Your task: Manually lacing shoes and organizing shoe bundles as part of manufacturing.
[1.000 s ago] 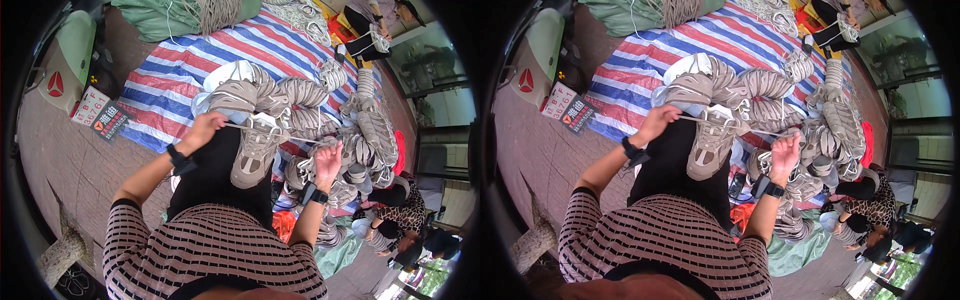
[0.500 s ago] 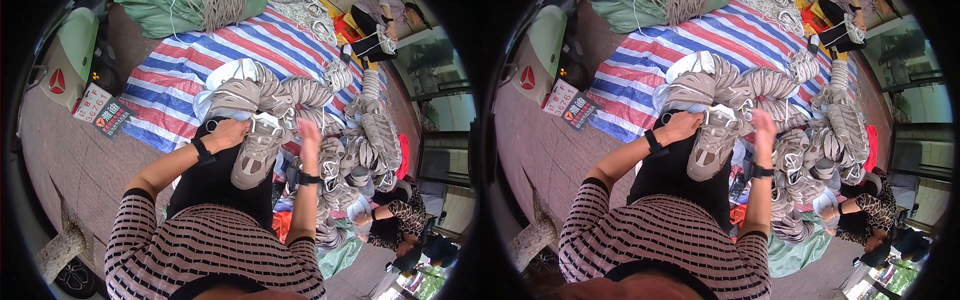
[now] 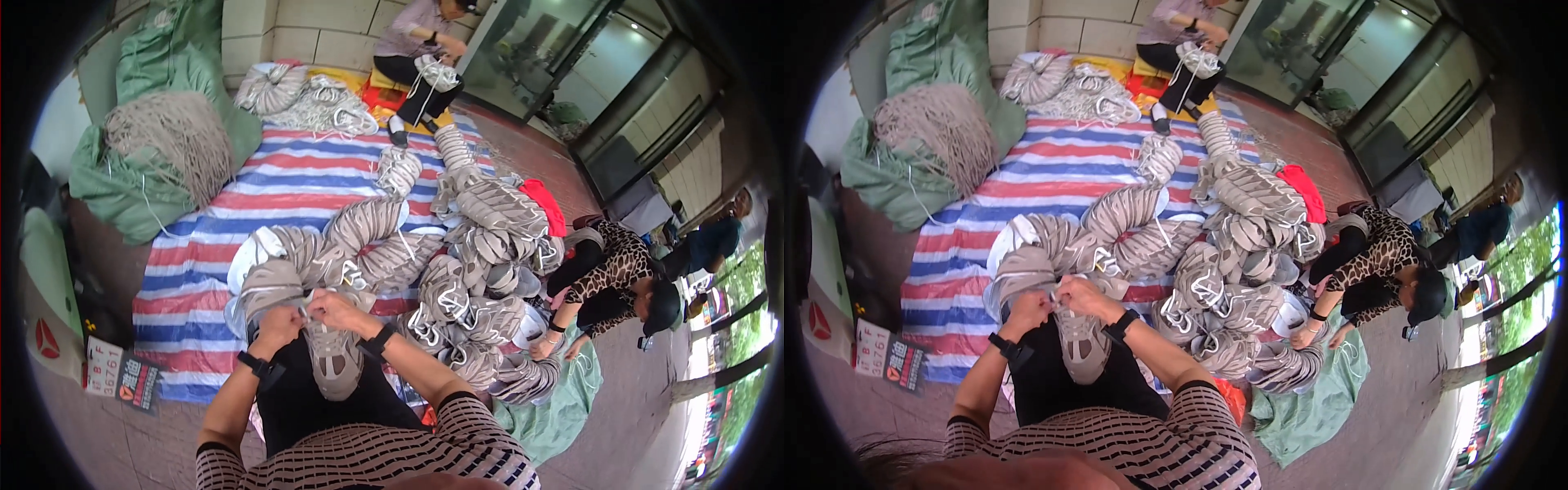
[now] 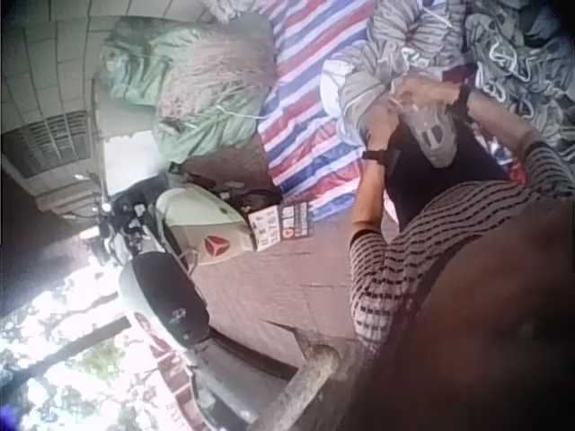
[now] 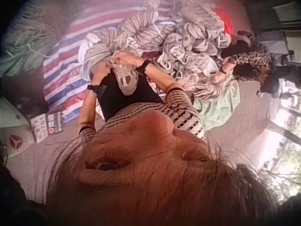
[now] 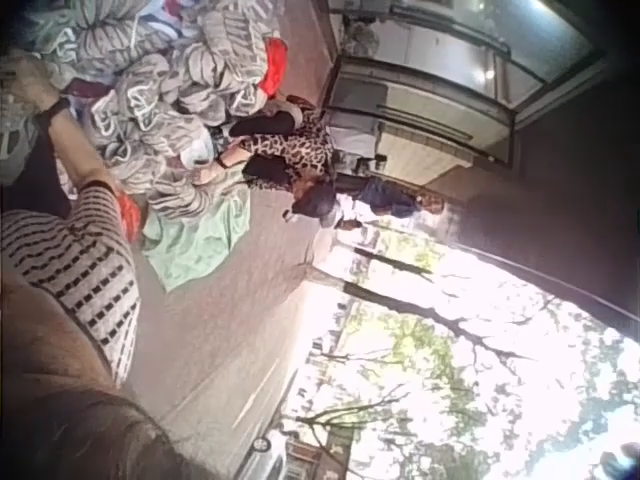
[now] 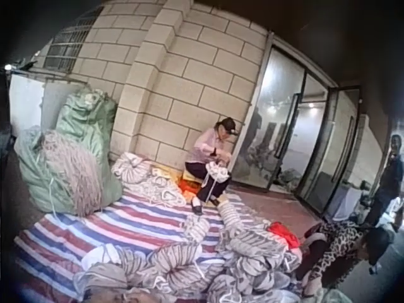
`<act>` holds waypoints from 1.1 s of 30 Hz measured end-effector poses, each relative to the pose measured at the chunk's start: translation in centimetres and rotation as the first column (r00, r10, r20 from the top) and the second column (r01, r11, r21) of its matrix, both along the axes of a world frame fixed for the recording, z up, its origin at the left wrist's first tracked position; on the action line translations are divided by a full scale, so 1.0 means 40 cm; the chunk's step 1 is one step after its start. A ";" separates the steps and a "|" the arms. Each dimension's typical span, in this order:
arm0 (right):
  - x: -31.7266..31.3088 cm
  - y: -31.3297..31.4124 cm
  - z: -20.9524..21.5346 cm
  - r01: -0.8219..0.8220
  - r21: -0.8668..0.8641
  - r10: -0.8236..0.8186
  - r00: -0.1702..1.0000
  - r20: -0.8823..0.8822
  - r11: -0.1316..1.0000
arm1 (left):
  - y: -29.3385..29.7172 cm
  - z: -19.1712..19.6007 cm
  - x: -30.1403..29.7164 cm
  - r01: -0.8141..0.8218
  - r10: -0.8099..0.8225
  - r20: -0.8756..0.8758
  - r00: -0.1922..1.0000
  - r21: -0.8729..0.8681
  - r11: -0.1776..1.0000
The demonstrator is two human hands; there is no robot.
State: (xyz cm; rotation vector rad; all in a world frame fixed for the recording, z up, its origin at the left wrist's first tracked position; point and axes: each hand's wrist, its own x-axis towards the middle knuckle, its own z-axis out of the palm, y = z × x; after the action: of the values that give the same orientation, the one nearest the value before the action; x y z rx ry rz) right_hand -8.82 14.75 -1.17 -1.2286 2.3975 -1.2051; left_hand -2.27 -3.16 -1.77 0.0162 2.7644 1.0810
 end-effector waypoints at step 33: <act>-0.095 0.220 0.072 0.824 -0.434 0.414 0.274 0.868 0.364 | -0.044 -0.019 0.003 0.060 0.009 -0.205 0.979 0.329 0.942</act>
State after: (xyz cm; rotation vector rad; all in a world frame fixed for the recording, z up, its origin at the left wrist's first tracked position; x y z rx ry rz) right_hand -12.64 23.53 1.72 0.2172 0.7620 -2.5579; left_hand -2.13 -4.93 -2.53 0.2176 2.7026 1.6111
